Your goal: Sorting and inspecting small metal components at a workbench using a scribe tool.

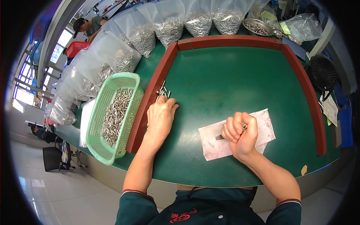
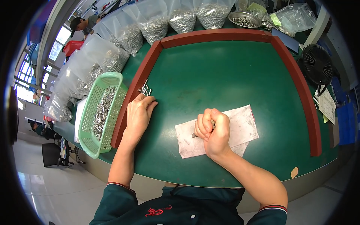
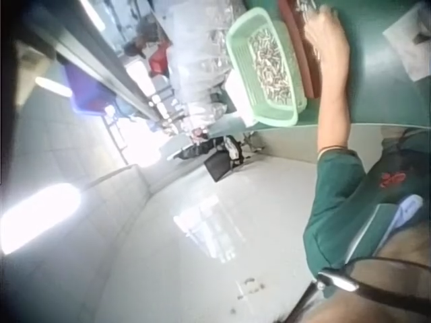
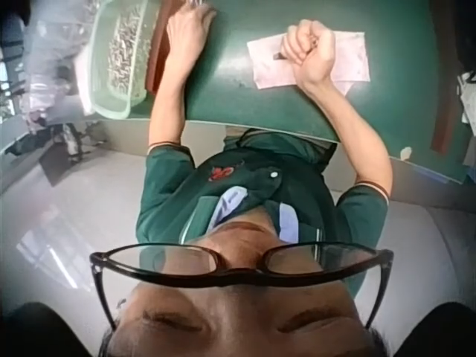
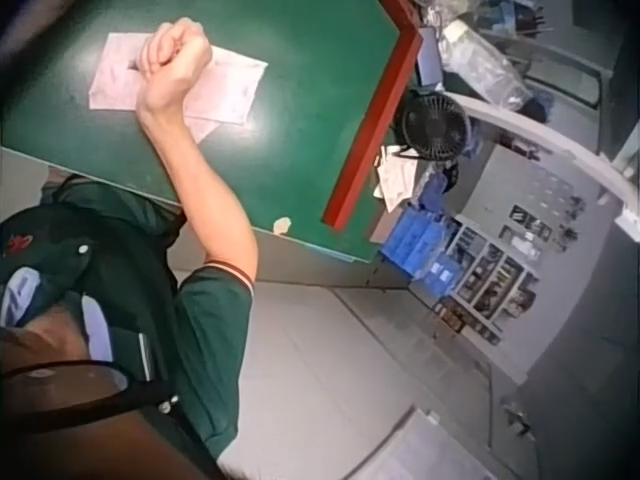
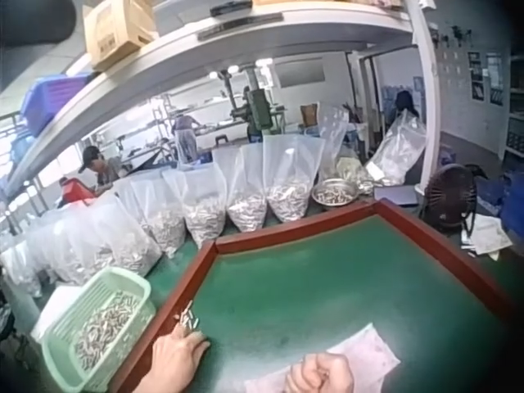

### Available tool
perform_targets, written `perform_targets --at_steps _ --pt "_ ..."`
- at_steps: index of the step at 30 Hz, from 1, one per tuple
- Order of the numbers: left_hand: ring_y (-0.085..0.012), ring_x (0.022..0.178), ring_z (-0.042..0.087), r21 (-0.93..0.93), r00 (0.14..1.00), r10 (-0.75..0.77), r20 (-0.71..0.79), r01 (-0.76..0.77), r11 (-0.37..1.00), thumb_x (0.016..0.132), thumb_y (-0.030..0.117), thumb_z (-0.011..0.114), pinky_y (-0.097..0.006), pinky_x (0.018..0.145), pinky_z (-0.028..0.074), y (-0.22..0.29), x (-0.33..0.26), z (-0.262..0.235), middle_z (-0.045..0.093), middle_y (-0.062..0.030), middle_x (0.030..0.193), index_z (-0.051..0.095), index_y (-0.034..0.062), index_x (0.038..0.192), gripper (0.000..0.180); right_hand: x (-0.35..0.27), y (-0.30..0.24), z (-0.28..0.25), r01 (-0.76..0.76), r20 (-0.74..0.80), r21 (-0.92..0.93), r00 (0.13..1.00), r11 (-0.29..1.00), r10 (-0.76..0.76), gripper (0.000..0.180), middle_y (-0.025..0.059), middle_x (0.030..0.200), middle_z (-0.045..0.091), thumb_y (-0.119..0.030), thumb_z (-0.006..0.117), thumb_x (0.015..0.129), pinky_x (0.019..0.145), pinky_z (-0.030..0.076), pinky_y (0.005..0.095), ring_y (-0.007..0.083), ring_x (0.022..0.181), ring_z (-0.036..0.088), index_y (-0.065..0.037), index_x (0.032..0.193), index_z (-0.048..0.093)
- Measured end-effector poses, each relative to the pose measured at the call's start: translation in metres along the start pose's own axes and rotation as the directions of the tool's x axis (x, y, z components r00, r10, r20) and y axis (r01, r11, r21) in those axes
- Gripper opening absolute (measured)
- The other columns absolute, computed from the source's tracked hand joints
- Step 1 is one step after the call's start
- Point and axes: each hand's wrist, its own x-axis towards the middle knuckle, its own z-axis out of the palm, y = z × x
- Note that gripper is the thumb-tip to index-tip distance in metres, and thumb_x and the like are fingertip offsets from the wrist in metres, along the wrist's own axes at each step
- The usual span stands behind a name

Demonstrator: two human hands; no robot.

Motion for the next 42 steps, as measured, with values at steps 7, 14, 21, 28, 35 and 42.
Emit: perform_targets --at_steps 7,14,21,28,35,42 --pt "-0.0308 0.059 0.055 -0.060 0.996 0.079 -0.039 -0.081 0.995 0.074 0.010 0.063 -0.039 0.051 0.042 0.010 -0.003 0.013 0.054 -0.0113 0.073 0.058 0.0022 0.077 0.010 0.000 0.000 0.000 -0.009 -0.005 0.016 1.000 1.000 0.010 0.037 0.0002 0.042 0.026 -0.023 0.031 0.085 0.038 0.018 0.0243 0.0081 0.038 0.018 -0.010 0.051 0.027" --pt "-0.0317 0.064 0.054 -0.093 1.000 0.014 -0.028 -0.017 0.996 0.074 0.008 0.063 -0.040 0.053 0.041 0.015 -0.001 0.016 0.053 -0.0131 0.077 0.054 0.0012 0.078 0.012 -0.001 -0.001 0.002 -0.049 -0.017 0.041 0.999 0.998 0.049 0.036 0.0000 0.042 0.025 -0.023 0.031 0.085 0.038 0.017 0.0243 0.0082 0.038 0.018 -0.011 0.051 0.026" --pt "-0.0312 0.071 0.057 -0.322 0.999 0.046 -0.025 -0.051 0.945 0.071 0.002 0.064 -0.037 0.061 0.045 0.020 -0.002 0.010 0.056 -0.0139 0.078 0.055 -0.0012 0.085 0.017 -0.002 0.002 0.001 -0.044 -0.014 0.030 0.999 0.999 0.045 0.037 0.0001 0.042 0.025 -0.021 0.030 0.086 0.038 0.018 0.0240 0.0081 0.038 0.018 -0.010 0.051 0.027" --pt "-0.0324 0.062 0.056 -0.190 0.994 0.087 0.064 -0.074 0.979 0.073 0.006 0.063 -0.041 0.055 0.044 0.022 -0.006 0.005 0.053 -0.0141 0.077 0.057 -0.0005 0.075 0.009 -0.007 0.003 0.004 0.033 0.079 -0.101 0.997 0.994 -0.025 0.037 0.0005 0.043 0.028 -0.019 0.033 0.084 0.040 0.019 0.0236 0.0074 0.040 0.022 -0.007 0.050 0.028" --pt "-0.0325 0.058 0.054 -0.138 0.973 0.220 0.063 -0.210 0.968 0.075 0.007 0.059 -0.041 0.051 0.044 0.022 0.002 0.008 0.049 -0.0143 0.074 0.054 0.0001 0.075 0.008 -0.011 0.005 0.007 0.141 0.143 -0.236 0.984 0.961 -0.109 0.036 -0.0007 0.046 0.029 -0.016 0.033 0.083 0.042 0.020 0.0234 0.0069 0.045 0.024 -0.007 0.049 0.029" --pt "-0.0326 0.056 0.053 -0.032 0.948 0.304 0.092 -0.303 0.953 0.074 0.004 0.057 -0.041 0.049 0.044 0.019 0.007 0.012 0.047 -0.0150 0.071 0.049 -0.0004 0.070 0.010 -0.009 0.003 0.005 0.138 0.136 -0.203 0.984 0.969 -0.112 0.036 -0.0010 0.046 0.028 -0.016 0.033 0.084 0.042 0.020 0.0233 0.0068 0.044 0.023 -0.007 0.049 0.029"
